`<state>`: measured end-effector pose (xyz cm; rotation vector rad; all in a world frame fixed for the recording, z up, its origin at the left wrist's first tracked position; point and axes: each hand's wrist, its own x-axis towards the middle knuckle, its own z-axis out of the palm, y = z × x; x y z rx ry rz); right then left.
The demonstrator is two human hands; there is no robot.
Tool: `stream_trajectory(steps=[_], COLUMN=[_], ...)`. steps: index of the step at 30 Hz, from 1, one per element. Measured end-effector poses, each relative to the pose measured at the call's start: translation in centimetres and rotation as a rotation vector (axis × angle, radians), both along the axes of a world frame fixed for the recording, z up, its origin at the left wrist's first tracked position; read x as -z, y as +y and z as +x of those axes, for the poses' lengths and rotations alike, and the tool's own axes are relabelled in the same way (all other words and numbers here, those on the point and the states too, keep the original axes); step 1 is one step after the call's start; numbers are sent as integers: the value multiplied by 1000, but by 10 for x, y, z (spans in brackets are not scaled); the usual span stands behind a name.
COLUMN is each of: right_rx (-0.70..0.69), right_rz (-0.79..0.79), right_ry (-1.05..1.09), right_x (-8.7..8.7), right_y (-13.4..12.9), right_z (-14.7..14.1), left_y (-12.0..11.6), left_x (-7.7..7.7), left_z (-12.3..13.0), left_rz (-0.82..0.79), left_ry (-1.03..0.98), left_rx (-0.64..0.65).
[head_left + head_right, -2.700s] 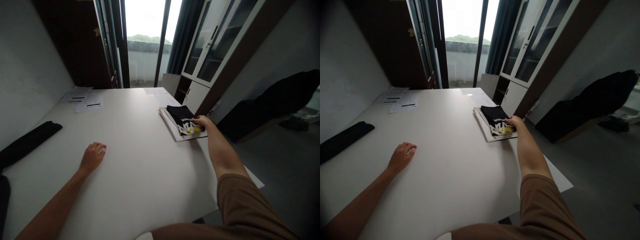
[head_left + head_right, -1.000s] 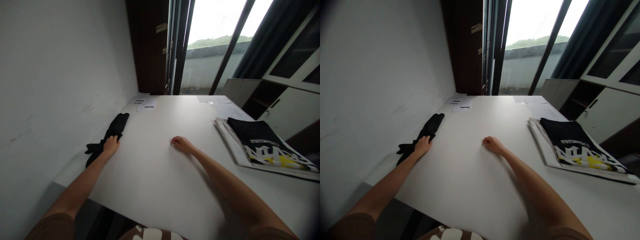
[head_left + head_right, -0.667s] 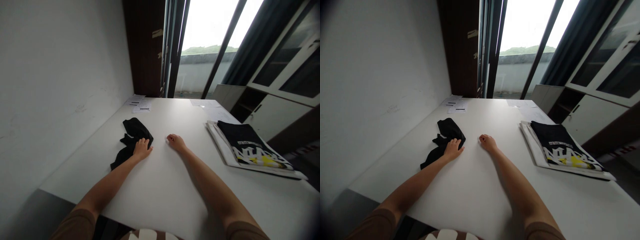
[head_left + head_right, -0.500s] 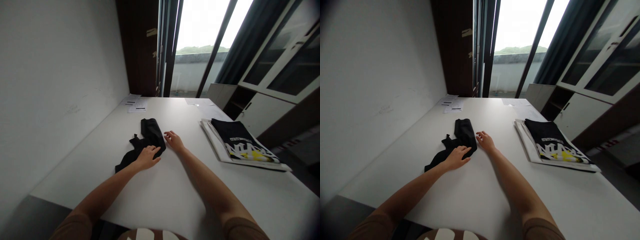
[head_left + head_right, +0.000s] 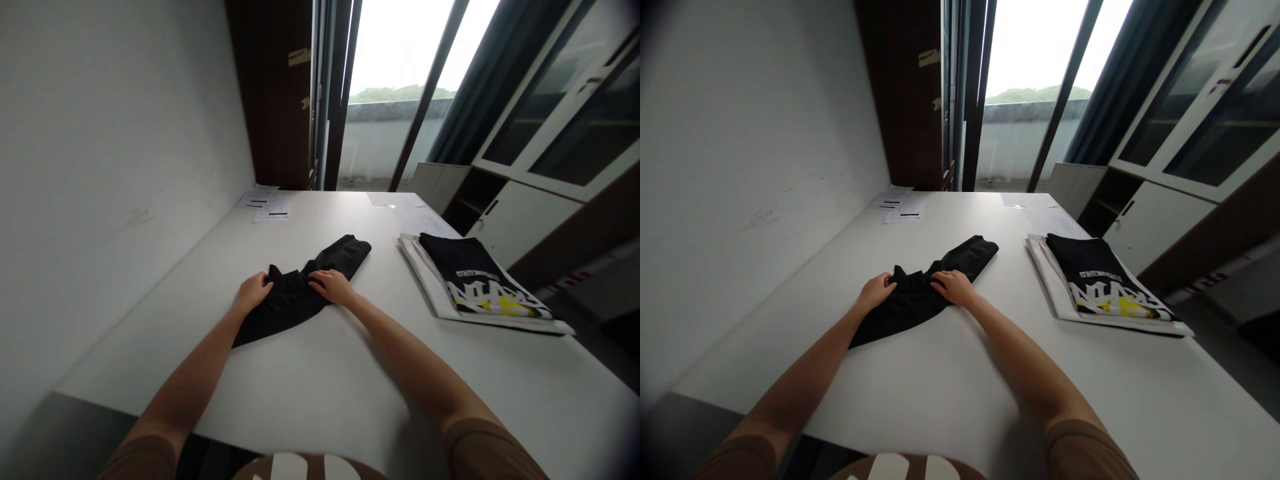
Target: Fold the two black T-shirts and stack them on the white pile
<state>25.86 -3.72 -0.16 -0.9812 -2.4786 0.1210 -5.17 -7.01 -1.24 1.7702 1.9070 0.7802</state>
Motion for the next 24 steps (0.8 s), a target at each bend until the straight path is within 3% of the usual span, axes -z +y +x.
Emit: stream_trajectory(steps=[6,11,16,20,24], right_rx=[-84,-166,-153,-290,-212], right_rz=[-14,-57,-190,-130,-64], right_ry=[53,100,-24,-44,-17], right_x=[-13,-18,-9,-5,-6], right_y=[-26,-58,-70,-60,-40], right_z=[-26,-54,-67,-58,-38], left_y=[3,1,-1,7,22], left_x=[-2,-10,-9,-1,4], left_z=[5,5,1,-6,-20], left_rz=[-36,-96,-145,-47,92], left_ry=[-319,-841,-1202,-1258,-1292], left_rx=[186,287,162,34,-145])
